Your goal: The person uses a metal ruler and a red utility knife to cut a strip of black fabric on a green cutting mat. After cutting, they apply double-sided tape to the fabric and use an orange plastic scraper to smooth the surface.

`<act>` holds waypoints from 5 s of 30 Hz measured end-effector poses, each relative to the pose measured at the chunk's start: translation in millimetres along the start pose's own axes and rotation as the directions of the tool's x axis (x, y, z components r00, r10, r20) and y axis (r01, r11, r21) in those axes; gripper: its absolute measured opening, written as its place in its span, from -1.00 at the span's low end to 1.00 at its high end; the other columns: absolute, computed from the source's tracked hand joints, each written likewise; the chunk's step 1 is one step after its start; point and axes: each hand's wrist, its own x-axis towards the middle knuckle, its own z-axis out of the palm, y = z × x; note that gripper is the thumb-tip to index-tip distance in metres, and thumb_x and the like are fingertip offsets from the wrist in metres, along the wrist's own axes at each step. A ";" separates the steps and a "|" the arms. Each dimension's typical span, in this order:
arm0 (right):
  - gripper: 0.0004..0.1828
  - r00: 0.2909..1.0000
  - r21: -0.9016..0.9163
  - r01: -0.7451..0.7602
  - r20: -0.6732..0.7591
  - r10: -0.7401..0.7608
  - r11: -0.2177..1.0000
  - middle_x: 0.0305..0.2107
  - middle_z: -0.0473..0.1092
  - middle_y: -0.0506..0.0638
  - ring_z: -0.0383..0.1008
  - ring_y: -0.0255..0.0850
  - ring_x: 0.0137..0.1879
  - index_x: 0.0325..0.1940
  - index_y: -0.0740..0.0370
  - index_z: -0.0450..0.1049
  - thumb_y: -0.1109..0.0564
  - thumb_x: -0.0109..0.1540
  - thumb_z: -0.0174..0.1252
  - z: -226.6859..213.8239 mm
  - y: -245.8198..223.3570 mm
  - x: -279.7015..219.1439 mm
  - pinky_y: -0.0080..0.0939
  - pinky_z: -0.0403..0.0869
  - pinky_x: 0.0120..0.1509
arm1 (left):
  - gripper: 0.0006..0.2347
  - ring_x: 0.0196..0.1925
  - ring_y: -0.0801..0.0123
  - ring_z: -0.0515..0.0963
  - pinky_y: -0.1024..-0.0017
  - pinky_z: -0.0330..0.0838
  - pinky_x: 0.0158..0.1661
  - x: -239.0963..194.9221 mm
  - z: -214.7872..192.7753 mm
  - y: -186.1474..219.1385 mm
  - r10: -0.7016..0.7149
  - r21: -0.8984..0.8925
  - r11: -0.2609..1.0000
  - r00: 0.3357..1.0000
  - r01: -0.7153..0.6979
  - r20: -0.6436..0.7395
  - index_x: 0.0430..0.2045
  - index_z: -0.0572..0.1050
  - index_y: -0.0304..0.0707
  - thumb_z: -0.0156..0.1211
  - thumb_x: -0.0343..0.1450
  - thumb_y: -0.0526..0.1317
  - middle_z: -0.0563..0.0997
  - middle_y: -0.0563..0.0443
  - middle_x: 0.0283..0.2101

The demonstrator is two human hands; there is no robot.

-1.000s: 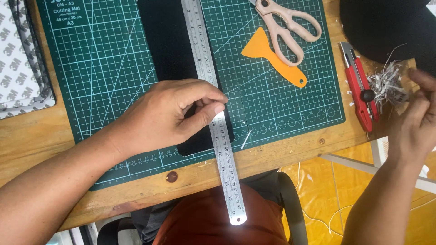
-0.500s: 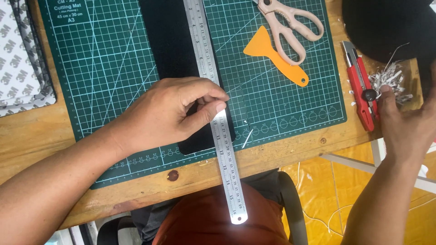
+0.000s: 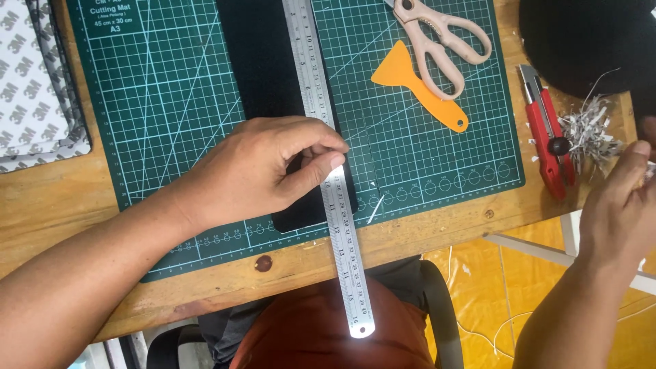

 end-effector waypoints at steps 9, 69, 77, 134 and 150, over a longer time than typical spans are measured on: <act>-0.57 0.840 0.061 0.535 0.066 -0.538 0.843 0.00 0.43 0.26 0.33 0.15 0.14 0.33 0.06 0.52 0.35 0.40 0.14 -4.7 -109.1 -18.3 0.19 0.05 0.34 | -0.94 -0.32 0.41 0.65 0.50 0.55 -0.36 -0.5 0.1 -1.1 -0.009 0.000 1.000 1.000 0.009 0.000 -0.21 0.54 -0.26 0.18 0.52 -0.30 0.65 0.06 -0.34; -0.96 0.989 0.285 -0.140 -0.011 0.149 0.948 0.05 0.50 0.05 0.47 -0.15 0.19 0.15 0.26 0.52 0.29 0.64 0.16 9.1 27.6 20.8 -0.17 0.40 0.29 | -0.91 -0.35 0.38 0.63 0.45 0.52 -0.34 0.7 4.9 -5.0 -0.017 0.063 0.998 1.000 0.017 -0.002 -0.19 0.55 -0.28 0.18 0.52 -0.28 0.64 0.06 -0.35; -0.89 0.984 0.201 -0.178 0.056 0.171 0.963 0.04 0.46 0.03 0.42 -0.16 0.13 0.19 0.25 0.46 0.15 0.70 0.16 5.7 26.7 28.5 -0.13 0.37 0.18 | -0.93 -0.38 0.40 0.61 0.46 0.48 -0.40 0.1 4.7 -4.4 -0.006 0.059 0.998 1.000 0.006 -0.006 -0.21 0.54 -0.26 0.19 0.52 -0.29 0.62 0.06 -0.37; -0.08 0.761 0.655 -0.640 0.615 0.209 0.401 -0.26 0.61 -0.03 0.49 -0.36 -0.28 0.55 0.23 0.29 0.23 0.06 0.29 -53.6 -142.9 -115.3 -0.43 0.41 -0.17 | -0.60 0.38 -0.01 0.44 0.10 0.24 0.34 -22.8 27.3 10.4 -0.030 0.806 0.575 0.981 -0.140 0.192 0.26 0.42 -0.21 -0.15 0.58 -0.05 0.50 -0.19 0.30; -0.08 0.399 0.251 -0.834 0.889 0.223 0.491 -0.16 0.74 -0.06 0.71 -0.32 -0.04 0.52 -0.28 0.31 -0.12 0.03 0.34 -31.4 -195.9 -136.6 -0.34 0.49 0.22 | -0.84 -0.08 0.13 0.45 0.25 0.46 -0.04 -18.6 13.4 9.0 -0.008 0.810 0.583 0.997 0.069 -0.079 -0.24 0.49 -0.35 0.08 0.47 -0.21 0.47 -0.11 -0.19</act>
